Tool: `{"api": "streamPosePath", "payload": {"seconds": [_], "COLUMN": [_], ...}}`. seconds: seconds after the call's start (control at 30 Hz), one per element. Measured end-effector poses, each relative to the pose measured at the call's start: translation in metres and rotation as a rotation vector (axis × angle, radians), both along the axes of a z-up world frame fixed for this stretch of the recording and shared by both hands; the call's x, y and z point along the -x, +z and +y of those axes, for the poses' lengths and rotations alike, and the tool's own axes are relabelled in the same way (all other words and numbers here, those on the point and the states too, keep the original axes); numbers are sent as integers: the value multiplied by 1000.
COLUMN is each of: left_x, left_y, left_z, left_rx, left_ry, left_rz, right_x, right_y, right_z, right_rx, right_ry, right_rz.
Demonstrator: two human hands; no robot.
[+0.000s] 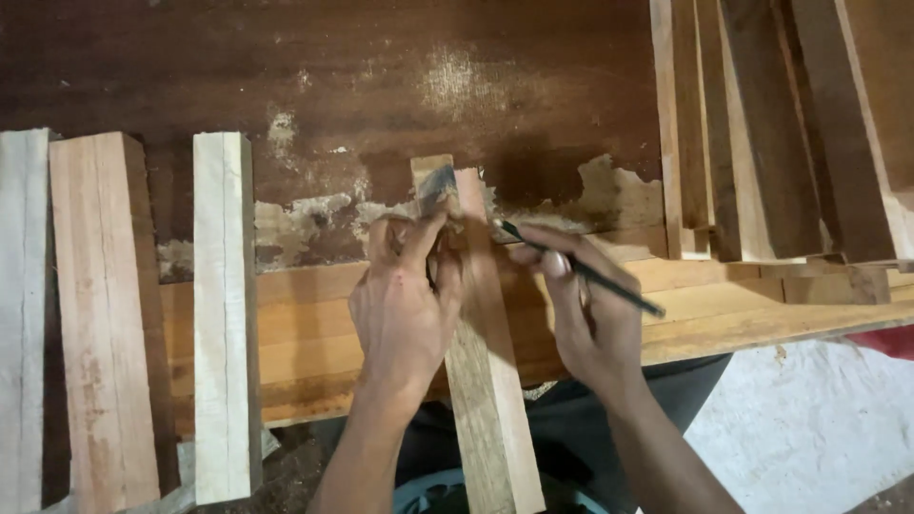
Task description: Marking wooden boards with a pencil for woodworking
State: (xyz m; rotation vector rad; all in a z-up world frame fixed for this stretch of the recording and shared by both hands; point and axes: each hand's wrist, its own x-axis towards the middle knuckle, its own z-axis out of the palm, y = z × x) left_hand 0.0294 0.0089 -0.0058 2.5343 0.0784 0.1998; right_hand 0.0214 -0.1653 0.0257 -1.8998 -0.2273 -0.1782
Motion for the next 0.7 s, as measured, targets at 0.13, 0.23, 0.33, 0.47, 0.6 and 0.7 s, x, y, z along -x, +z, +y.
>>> {"api": "streamPosePath", "payload": {"seconds": [0.13,0.23,0.33,0.47,0.6,0.7], "left_x": [0,0,-1,-2,-4,-4], "left_y": [6,8,10,9,8,6], "left_z": [-1,0,-1,0,-1,1], "left_rx": [-3,12,28,15,18,26], "left_ry": [6,-2,-3,5,4,8], "left_rz": [-38,-66,-65,-104,-125,-46], "right_x": [-33,-45,-50,-55,-56,-54], "right_y": [1,1,0,-4,-4,1], "right_z": [6,13,17,18,21,23], "right_rx": [216,206,213,205,192,218], "right_ry": [43,54,54,75,76,72], "right_rz": [-221,-173,-165,-139,-109,-151]}}
